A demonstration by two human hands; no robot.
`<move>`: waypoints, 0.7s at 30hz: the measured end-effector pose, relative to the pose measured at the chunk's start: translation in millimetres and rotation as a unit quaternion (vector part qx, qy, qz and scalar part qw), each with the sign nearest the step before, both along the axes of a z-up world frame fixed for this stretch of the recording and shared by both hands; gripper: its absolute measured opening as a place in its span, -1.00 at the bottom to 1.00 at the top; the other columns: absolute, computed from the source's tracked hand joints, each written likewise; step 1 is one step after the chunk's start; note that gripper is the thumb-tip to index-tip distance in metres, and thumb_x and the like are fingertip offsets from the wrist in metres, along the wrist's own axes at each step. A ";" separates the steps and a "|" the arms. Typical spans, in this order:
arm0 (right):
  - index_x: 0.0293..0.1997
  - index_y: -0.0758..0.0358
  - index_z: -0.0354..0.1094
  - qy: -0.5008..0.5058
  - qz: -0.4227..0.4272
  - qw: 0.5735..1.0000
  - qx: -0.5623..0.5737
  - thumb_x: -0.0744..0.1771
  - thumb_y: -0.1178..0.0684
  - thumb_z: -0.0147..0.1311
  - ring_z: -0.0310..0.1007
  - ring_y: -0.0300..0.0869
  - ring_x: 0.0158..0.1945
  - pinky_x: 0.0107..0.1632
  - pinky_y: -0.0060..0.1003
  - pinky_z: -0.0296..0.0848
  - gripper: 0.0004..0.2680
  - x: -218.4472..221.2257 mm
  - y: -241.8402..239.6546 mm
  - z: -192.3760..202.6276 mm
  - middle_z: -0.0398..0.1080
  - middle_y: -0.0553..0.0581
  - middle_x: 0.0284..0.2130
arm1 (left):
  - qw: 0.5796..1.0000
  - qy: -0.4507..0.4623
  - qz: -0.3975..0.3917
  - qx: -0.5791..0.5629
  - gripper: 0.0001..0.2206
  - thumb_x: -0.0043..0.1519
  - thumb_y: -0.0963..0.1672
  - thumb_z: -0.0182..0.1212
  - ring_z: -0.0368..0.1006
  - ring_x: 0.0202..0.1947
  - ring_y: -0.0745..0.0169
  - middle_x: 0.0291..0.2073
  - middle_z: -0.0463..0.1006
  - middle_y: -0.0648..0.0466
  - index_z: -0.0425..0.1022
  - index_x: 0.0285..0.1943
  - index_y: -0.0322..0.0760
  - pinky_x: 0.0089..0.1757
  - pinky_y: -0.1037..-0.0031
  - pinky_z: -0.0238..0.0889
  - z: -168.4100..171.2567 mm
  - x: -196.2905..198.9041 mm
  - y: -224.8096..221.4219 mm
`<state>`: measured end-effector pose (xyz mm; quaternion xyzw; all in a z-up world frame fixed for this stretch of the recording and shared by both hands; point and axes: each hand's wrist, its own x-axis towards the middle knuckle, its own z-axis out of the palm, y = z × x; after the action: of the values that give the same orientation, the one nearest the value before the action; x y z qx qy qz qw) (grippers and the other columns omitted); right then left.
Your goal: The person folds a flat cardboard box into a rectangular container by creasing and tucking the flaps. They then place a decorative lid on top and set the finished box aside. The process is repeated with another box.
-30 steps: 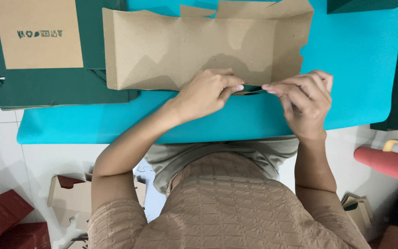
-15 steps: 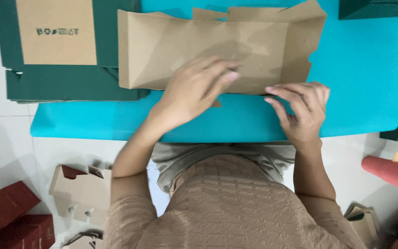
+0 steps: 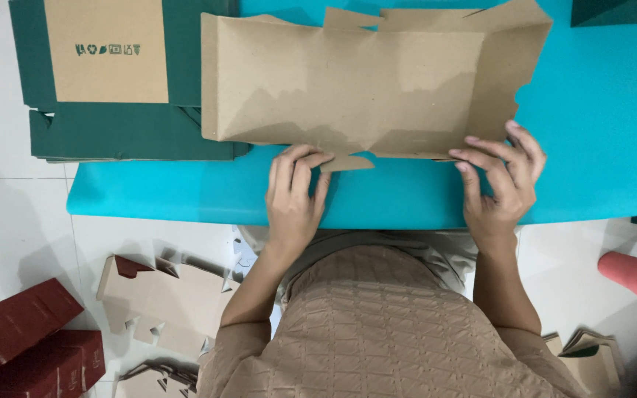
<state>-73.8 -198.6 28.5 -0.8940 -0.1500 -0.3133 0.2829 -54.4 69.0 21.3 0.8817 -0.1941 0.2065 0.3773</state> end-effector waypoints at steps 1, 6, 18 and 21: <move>-0.19 0.40 0.52 -0.001 -0.002 1.000 -0.001 0.42 0.21 0.07 0.20 0.17 0.25 0.29 0.01 0.20 -0.89 -1.2 1.0 -4.2 0.48 0.29 -0.15 | 1.000 -0.001 -0.002 -0.001 -0.89 0.32 -0.25 0.18 0.36 -0.02 -0.06 -0.08 0.39 -0.12 0.43 -0.02 -0.39 -0.02 0.22 0.36 1.7 3.8 -2.3; -0.21 0.24 0.55 -0.014 -0.025 0.999 0.039 0.37 0.15 0.22 0.38 0.18 0.07 0.23 0.04 0.31 -0.96 -3.0 15.7 -14.2 0.48 0.08 -0.29 | 0.992 -0.119 -0.023 -0.047 -0.83 0.18 -0.31 0.27 0.50 -0.09 -0.02 -0.19 0.45 0.02 0.55 -0.08 -0.34 -0.09 0.19 0.48 -10.4 8.4 -17.0; -0.22 0.24 0.59 -0.070 -0.015 0.997 0.005 0.35 0.17 0.23 0.38 0.10 -0.07 0.10 0.00 0.40 -0.97 3.4 26.5 -18.5 0.34 0.05 -0.39 | 0.969 -0.245 0.006 0.025 -0.83 0.17 -0.20 0.36 0.55 -0.28 0.18 -0.28 0.48 0.06 0.61 -0.07 -0.24 -0.26 0.40 0.59 -5.2 11.7 -34.0; -0.23 0.23 0.59 -0.060 -0.021 0.998 0.005 0.35 0.15 0.26 0.40 0.10 -0.06 0.07 -0.01 0.40 -0.97 2.0 26.6 -18.9 0.35 0.05 -0.39 | 0.968 -0.249 -0.009 0.038 -0.83 0.19 -0.21 0.33 0.56 -0.25 0.17 -0.26 0.50 0.04 0.62 -0.04 -0.24 -0.25 0.40 0.58 -3.9 11.3 -36.3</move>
<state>-71.8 -172.0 9.6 -0.8752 -0.1463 -0.3731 0.2710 -43.1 32.7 17.4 0.8142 -0.2976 0.4089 0.2849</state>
